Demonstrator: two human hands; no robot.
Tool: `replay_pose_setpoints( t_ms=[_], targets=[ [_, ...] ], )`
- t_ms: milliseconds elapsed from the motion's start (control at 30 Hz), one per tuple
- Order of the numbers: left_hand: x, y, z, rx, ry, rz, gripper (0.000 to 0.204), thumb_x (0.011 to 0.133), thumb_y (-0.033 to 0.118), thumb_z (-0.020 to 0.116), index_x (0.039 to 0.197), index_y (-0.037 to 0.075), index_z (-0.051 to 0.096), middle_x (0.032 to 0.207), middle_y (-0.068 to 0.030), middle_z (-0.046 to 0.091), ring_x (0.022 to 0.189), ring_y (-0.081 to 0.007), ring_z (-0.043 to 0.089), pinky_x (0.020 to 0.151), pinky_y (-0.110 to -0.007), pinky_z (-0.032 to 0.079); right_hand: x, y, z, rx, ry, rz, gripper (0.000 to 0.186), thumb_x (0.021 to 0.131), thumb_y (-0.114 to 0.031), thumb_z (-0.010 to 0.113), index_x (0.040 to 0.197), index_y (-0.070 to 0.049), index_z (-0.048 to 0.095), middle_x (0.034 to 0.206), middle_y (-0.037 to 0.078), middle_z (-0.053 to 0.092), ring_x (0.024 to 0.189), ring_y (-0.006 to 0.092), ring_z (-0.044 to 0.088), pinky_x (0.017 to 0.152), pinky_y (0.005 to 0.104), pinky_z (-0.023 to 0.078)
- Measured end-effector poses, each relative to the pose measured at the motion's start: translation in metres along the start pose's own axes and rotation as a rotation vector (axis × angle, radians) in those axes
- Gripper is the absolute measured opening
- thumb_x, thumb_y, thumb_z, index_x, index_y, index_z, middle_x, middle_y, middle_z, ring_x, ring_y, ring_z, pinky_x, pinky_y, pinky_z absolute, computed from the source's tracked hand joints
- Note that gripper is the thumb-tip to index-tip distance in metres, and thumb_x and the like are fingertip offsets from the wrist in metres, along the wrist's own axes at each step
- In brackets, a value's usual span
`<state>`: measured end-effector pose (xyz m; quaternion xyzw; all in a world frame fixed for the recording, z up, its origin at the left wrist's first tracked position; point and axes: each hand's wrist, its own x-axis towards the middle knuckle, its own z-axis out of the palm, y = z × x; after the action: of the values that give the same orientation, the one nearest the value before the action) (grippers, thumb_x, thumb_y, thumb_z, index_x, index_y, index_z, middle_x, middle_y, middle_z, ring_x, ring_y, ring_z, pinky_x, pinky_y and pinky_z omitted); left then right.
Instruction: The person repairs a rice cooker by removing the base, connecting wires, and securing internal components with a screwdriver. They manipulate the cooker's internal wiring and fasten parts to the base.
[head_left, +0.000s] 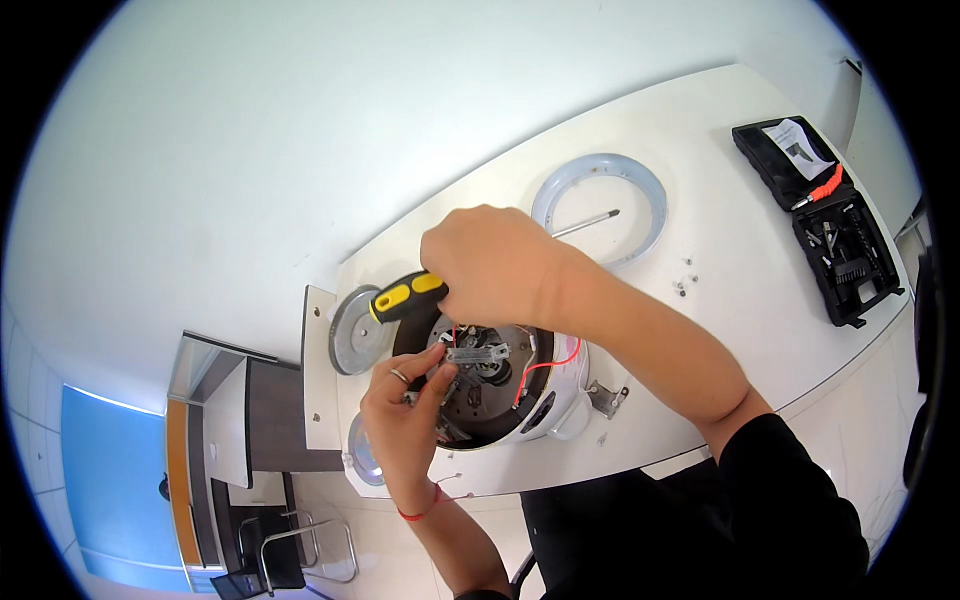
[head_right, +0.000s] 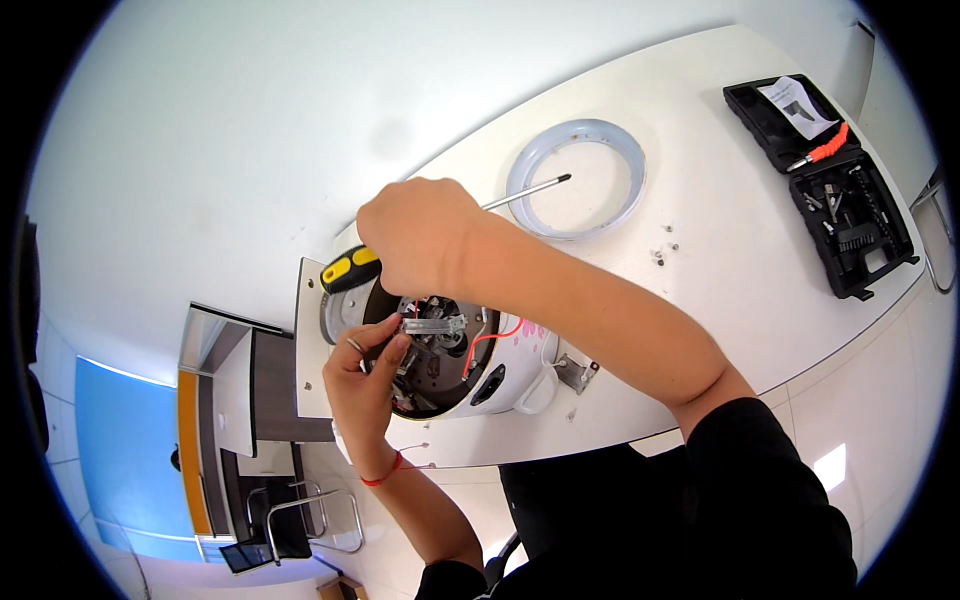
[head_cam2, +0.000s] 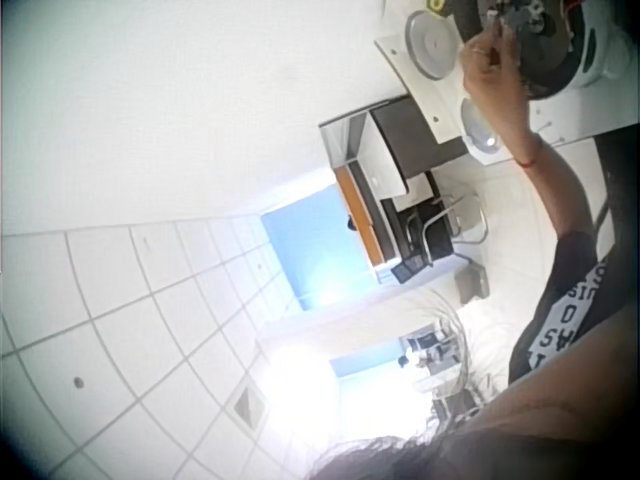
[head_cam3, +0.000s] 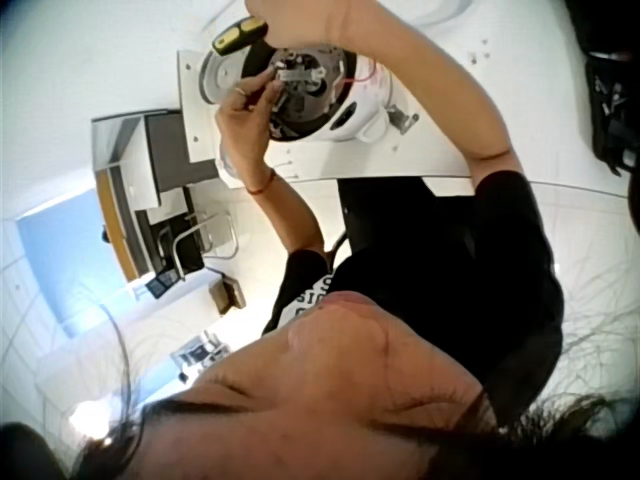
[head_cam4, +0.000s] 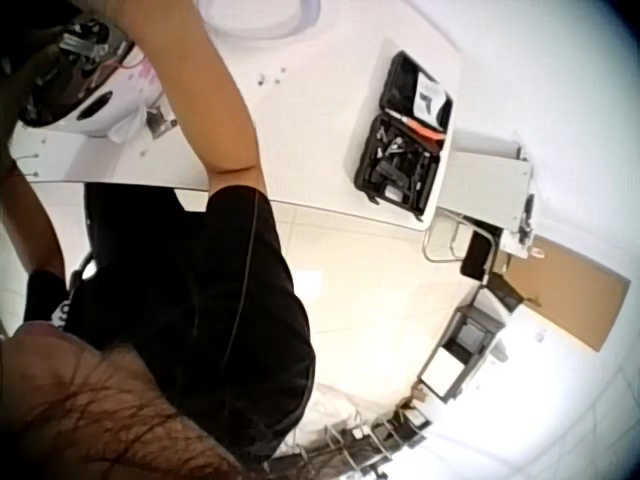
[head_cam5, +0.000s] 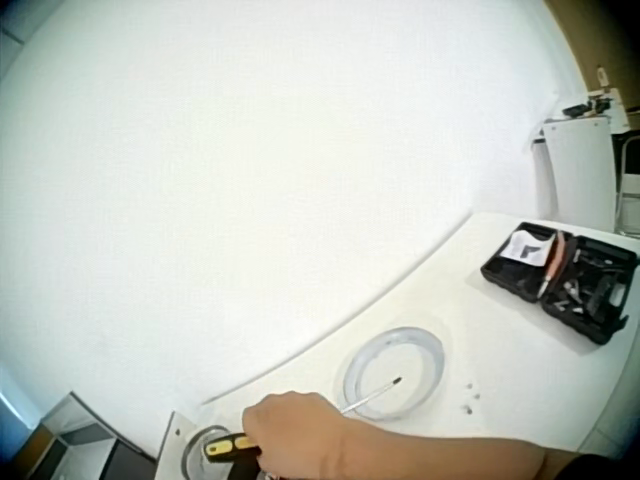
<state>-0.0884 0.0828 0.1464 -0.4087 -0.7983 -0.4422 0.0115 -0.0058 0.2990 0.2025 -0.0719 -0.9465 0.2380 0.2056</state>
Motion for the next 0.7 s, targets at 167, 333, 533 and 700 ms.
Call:
replay_pose_setpoints(
  t_ms=[167,333,533,700],
  targets=[
    [-0.005,-0.003,0.000,0.030,0.017,0.058,0.031,0.084,0.005,0.085,0.115,0.007,0.082,0.108,-0.0086,0.076,0.092,-0.0194,0.070,0.082,-0.031,0.054,0.001,-0.011,0.005,0.038,-0.163,-0.011,0.023,0.074,-0.017,0.075,0.089,0.001,0.077,0.087,0.023,0.075,0.086,0.0403,0.075,0.077,0.0470,0.061],
    [-0.011,0.010,0.006,0.094,0.071,0.008,0.030,0.084,0.009,0.086,0.113,0.006,0.081,0.107,-0.0098,0.075,0.097,-0.0238,0.070,0.086,-0.034,0.054,0.001,-0.014,0.013,0.063,-0.284,-0.022,0.025,0.076,-0.017,0.074,0.093,0.000,0.077,0.091,0.023,0.075,0.089,0.0401,0.075,0.079,0.0467,0.061],
    [-0.018,0.012,0.009,0.150,0.118,0.023,0.028,0.085,0.009,0.085,0.112,0.001,0.078,0.104,-0.0112,0.075,0.097,-0.0216,0.069,0.088,-0.033,0.053,0.004,-0.018,0.014,0.080,-0.400,-0.033,0.023,0.078,-0.017,0.074,0.094,-0.001,0.077,0.092,0.021,0.076,0.089,0.0395,0.074,0.080,0.0470,0.060],
    [-0.024,0.014,0.011,0.154,0.157,0.059,0.026,0.085,0.009,0.085,0.109,0.002,0.079,0.104,-0.0123,0.075,0.101,-0.0250,0.070,0.091,-0.035,0.053,0.006,-0.010,0.022,0.110,-0.366,-0.098,0.023,0.077,-0.018,0.074,0.092,-0.001,0.077,0.090,0.021,0.075,0.087,0.0391,0.073,0.078,0.0466,0.058]
  ],
)
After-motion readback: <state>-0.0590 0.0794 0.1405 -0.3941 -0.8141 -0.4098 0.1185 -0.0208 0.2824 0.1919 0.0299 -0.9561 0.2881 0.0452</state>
